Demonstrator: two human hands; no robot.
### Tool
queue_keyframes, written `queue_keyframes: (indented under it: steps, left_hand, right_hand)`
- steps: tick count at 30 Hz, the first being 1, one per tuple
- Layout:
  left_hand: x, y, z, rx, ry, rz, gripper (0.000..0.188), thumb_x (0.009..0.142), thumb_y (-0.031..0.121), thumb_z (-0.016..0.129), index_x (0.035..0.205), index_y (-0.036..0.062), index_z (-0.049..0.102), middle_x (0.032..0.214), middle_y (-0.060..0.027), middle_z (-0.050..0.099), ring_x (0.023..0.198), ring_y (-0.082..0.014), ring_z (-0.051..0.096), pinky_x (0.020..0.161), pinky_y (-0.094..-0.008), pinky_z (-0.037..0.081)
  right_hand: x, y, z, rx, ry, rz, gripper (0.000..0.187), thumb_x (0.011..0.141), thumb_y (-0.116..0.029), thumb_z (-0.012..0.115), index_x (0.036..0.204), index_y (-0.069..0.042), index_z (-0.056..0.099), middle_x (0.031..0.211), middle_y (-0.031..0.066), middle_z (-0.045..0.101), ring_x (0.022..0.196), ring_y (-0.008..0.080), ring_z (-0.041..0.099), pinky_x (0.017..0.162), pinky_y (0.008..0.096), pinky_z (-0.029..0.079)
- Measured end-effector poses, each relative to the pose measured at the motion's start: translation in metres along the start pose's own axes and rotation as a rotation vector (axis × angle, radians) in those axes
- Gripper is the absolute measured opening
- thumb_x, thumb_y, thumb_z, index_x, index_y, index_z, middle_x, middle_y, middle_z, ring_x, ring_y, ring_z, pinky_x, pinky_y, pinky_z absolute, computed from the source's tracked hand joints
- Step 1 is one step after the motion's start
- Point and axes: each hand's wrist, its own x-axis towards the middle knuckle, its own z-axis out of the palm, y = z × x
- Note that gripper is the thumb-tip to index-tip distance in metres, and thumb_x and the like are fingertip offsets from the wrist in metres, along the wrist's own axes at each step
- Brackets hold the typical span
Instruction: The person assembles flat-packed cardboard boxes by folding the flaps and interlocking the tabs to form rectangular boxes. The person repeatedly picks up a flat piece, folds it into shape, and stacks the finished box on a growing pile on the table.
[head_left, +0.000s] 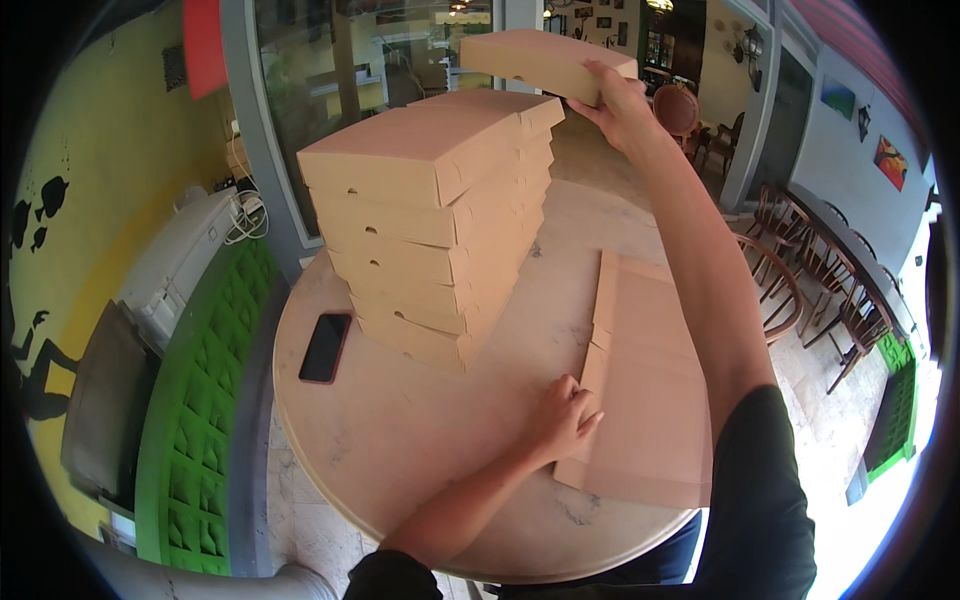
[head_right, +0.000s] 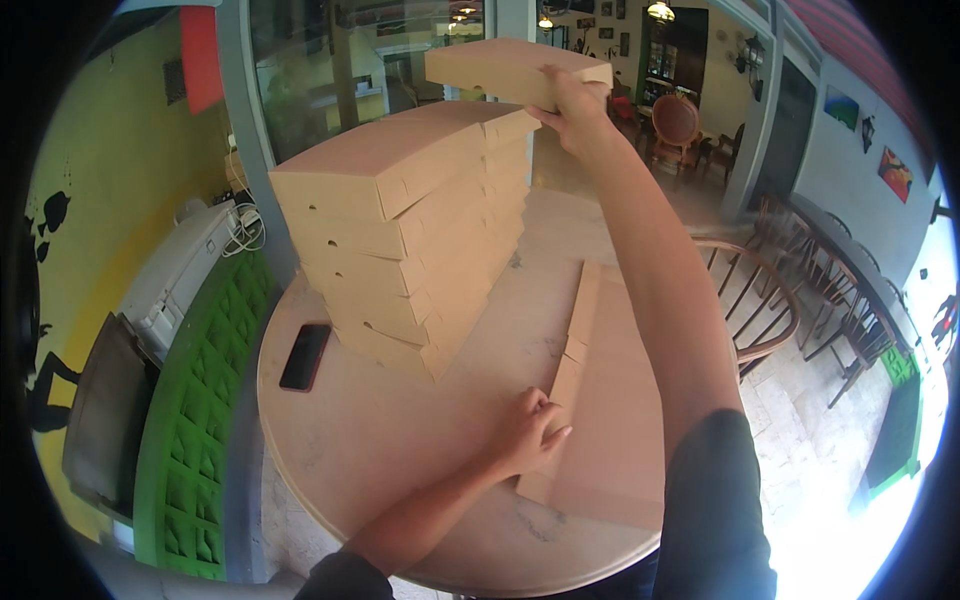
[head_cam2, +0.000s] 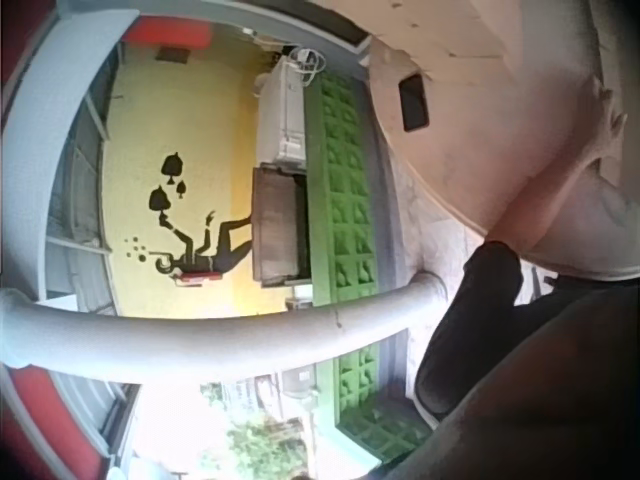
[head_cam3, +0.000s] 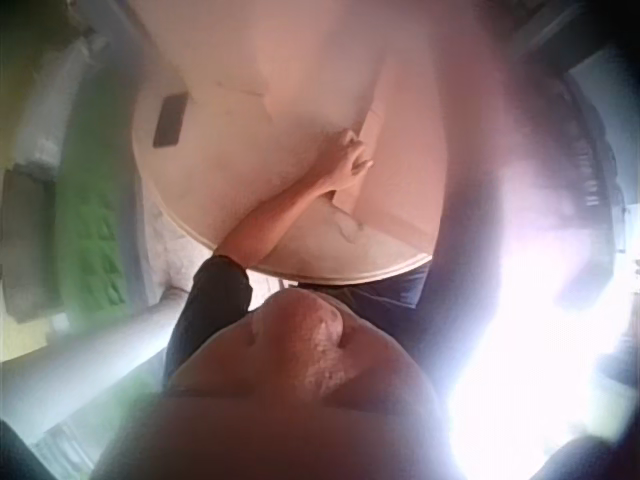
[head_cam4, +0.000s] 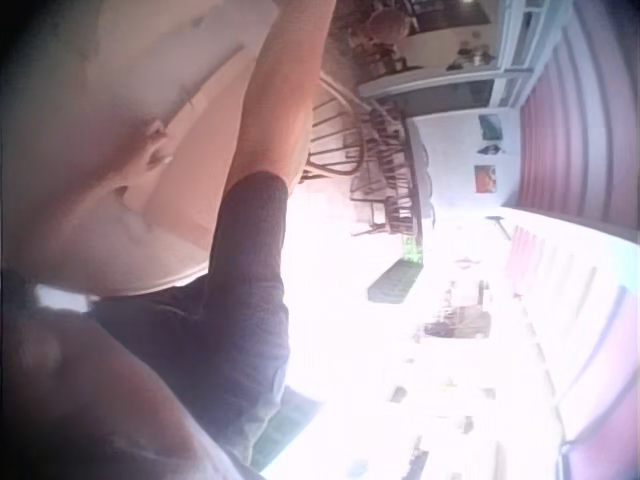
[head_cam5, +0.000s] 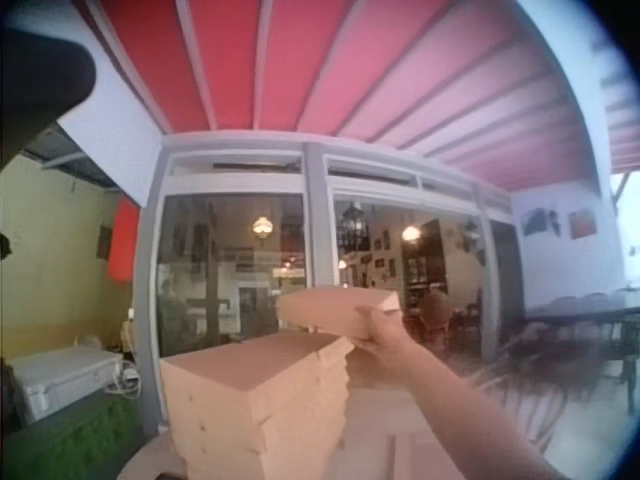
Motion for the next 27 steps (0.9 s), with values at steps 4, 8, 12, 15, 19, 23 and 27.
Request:
queue_keyframes:
  steps: [4, 8, 12, 15, 19, 23, 27]
  left_hand:
    - [0.000, 0.003, -0.002, 0.059, -0.016, 0.012, 0.028, 0.095, 0.027, 0.076, 0.104, 0.0031, 0.066, 0.106, -0.0140, 0.053, 0.101, -0.0321, 0.057, 0.087, -0.0461, 0.049]
    - [-0.002, 0.003, -0.003, 0.081, -0.011, 0.028, 0.028, 0.096, 0.028, 0.075, 0.105, 0.0033, 0.065, 0.109, -0.0145, 0.052, 0.102, -0.0324, 0.055, 0.088, -0.0463, 0.048]
    - [-0.001, 0.004, -0.001, 0.072, -0.031, 0.007, 0.029, 0.096, 0.028, 0.075, 0.107, 0.0037, 0.064, 0.112, -0.0156, 0.051, 0.103, -0.0333, 0.054, 0.089, -0.0465, 0.048]
    - [-0.002, 0.004, -0.001, 0.072, -0.062, -0.019, 0.029, 0.096, 0.028, 0.074, 0.107, 0.0035, 0.064, 0.112, -0.0158, 0.051, 0.103, -0.0336, 0.054, 0.090, -0.0471, 0.047]
    - [0.000, 0.005, -0.002, 0.072, -0.065, -0.016, 0.028, 0.096, 0.028, 0.074, 0.106, 0.0035, 0.064, 0.111, -0.0158, 0.051, 0.103, -0.0335, 0.055, 0.089, -0.0476, 0.047]
    - [0.000, 0.004, -0.002, 0.071, -0.023, 0.021, 0.028, 0.096, 0.028, 0.074, 0.106, 0.0034, 0.064, 0.110, -0.0157, 0.051, 0.101, -0.0331, 0.055, 0.089, -0.0475, 0.047]
    - [0.000, 0.005, -0.002, 0.062, -0.036, -0.001, 0.027, 0.095, 0.026, 0.075, 0.105, 0.0036, 0.064, 0.109, -0.0156, 0.051, 0.099, -0.0325, 0.054, 0.087, -0.0472, 0.047]
  right_hand:
    - [0.049, 0.033, 0.034, -0.019, 0.039, 0.056, 0.044, 0.099, -0.022, 0.073, 0.133, 0.002, 0.059, 0.132, 0.0147, 0.058, 0.117, 0.0305, 0.063, 0.085, 0.0405, 0.068]
    - [0.065, 0.050, 0.045, -0.369, 0.052, 0.041, 0.048, 0.097, -0.037, 0.074, 0.121, 0.004, 0.066, 0.113, 0.0128, 0.066, 0.097, 0.0256, 0.069, 0.072, 0.0360, 0.068]
    - [0.069, 0.050, 0.043, -0.605, -0.018, 0.075, 0.059, 0.093, -0.049, 0.075, 0.122, 0.002, 0.068, 0.089, 0.0076, 0.069, 0.078, 0.0202, 0.068, 0.065, 0.0332, 0.064]
    - [0.068, 0.055, 0.050, -0.628, 0.040, 0.081, 0.059, 0.088, -0.050, 0.077, 0.110, 0.004, 0.071, 0.087, 0.0089, 0.071, 0.065, 0.0182, 0.068, 0.054, 0.0287, 0.062]
    - [0.066, 0.059, 0.058, -0.689, 0.008, 0.022, 0.060, 0.087, -0.054, 0.076, 0.101, 0.004, 0.074, 0.088, 0.0105, 0.072, 0.059, 0.0167, 0.068, 0.050, 0.0263, 0.062]
    - [0.061, 0.057, 0.062, -0.741, -0.048, 0.059, 0.068, 0.089, -0.062, 0.073, 0.104, 0.003, 0.074, 0.088, 0.0102, 0.072, 0.058, 0.0168, 0.068, 0.053, 0.0286, 0.061]
    - [0.052, 0.048, 0.063, -0.770, -0.010, 0.017, 0.057, 0.094, -0.052, 0.068, 0.108, 0.004, 0.074, 0.094, 0.0137, 0.074, 0.069, 0.0260, 0.070, 0.063, 0.0333, 0.061]
